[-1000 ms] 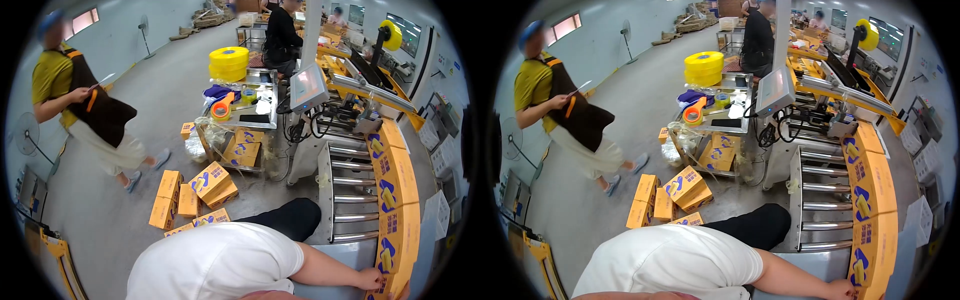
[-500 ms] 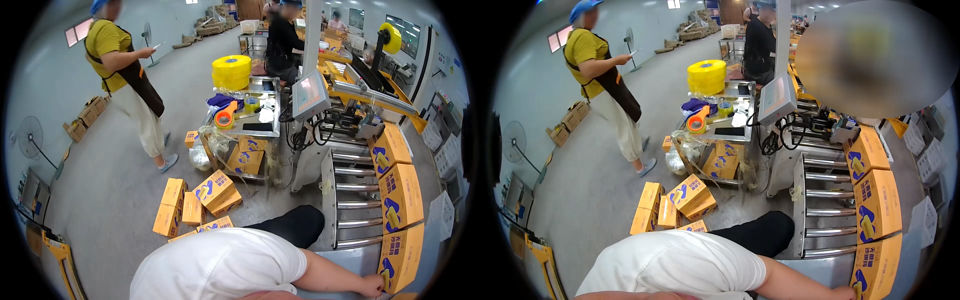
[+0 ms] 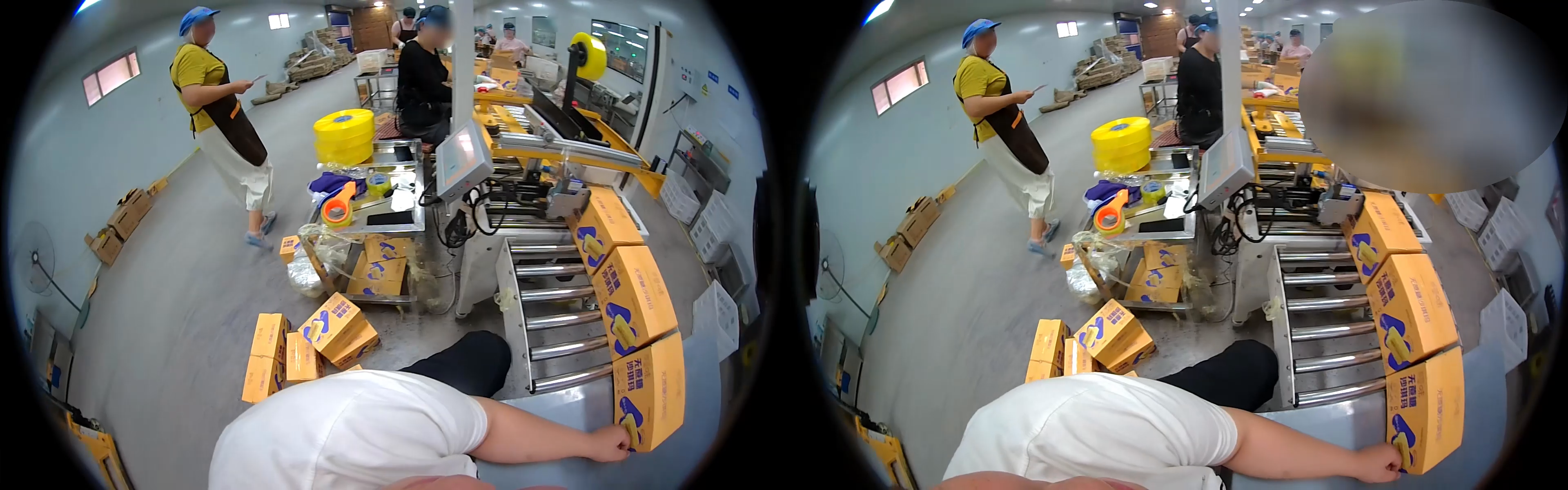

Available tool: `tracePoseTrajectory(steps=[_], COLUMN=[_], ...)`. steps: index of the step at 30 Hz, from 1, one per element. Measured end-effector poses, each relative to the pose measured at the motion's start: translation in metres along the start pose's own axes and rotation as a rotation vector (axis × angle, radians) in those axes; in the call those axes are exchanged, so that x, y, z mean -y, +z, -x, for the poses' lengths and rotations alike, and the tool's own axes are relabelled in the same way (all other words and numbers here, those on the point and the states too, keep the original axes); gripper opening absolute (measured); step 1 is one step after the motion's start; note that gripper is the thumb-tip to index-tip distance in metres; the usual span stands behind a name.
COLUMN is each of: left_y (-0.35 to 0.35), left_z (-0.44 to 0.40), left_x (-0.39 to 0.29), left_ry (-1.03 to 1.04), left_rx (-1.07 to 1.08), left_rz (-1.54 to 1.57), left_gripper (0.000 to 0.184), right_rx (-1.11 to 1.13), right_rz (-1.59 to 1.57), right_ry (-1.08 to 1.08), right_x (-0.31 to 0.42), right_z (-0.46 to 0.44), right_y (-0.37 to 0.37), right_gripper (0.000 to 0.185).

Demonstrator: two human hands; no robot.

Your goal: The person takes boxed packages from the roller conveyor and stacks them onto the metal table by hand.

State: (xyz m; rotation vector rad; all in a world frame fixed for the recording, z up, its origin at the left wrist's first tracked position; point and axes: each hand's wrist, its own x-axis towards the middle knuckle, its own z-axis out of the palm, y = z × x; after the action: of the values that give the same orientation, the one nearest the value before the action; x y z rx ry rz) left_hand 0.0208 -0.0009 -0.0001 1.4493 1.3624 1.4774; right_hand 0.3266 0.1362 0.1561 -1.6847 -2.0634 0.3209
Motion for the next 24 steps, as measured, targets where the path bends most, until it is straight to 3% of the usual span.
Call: tracePoseTrajectory(steps=[4, 6, 7, 8, 10, 14, 19, 22, 24], left_y=[-0.008, -0.01, -0.002, -0.006, -0.015, -0.021, -0.019, -0.021, -0.021], left_z=[0.004, 0.004, 0.003, 0.004, 0.006, 0.005, 0.006, 0.006, 0.005], left_x=[-0.008, -0.009, 0.004, -0.002, -0.015, -0.023, -0.023, -0.024, -0.021], left_ry=[0.085, 0.022, 0.149, 0.071, 0.003, -0.061, -0.089, -0.136, -0.145], left_rx=[0.02, 0.028, -0.035, 0.008, 0.075, 0.162, 0.207, 0.216, 0.222], left_rz=[0.025, -0.012, -0.062, -0.036, -0.01, 0.006, 0.046, 0.019, 0.034], left_gripper=[0.027, 0.028, 0.027, 0.025, 0.024, 0.026, 0.027, 0.025, 0.024], right_rx=[-0.065, -0.084, -0.084, -0.08, 0.013, -0.038, 0.097, -0.026, -0.014], right_rz=[-0.089, -0.175, -0.237, -0.294, -0.207, -0.251, -0.463, -0.489, -0.361], right_ry=[0.052, 0.056, 0.034, 0.0, 0.07, 0.024, 0.17, 0.013, 0.073], right_x=[-0.047, -0.083, -0.105, -0.124, -0.048, 0.037, 0.068, 0.065, 0.075], right_z=[-0.011, -0.02, -0.033, -0.05, -0.023, 0.011, 0.02, 0.017, 0.022], right_y=[0.008, 0.026, 0.045, 0.065, 0.059, 0.058, 0.051, 0.059, 0.056], right_gripper=[0.057, 0.055, 0.054, 0.053, 0.051, 0.05, 0.048, 0.048, 0.059])
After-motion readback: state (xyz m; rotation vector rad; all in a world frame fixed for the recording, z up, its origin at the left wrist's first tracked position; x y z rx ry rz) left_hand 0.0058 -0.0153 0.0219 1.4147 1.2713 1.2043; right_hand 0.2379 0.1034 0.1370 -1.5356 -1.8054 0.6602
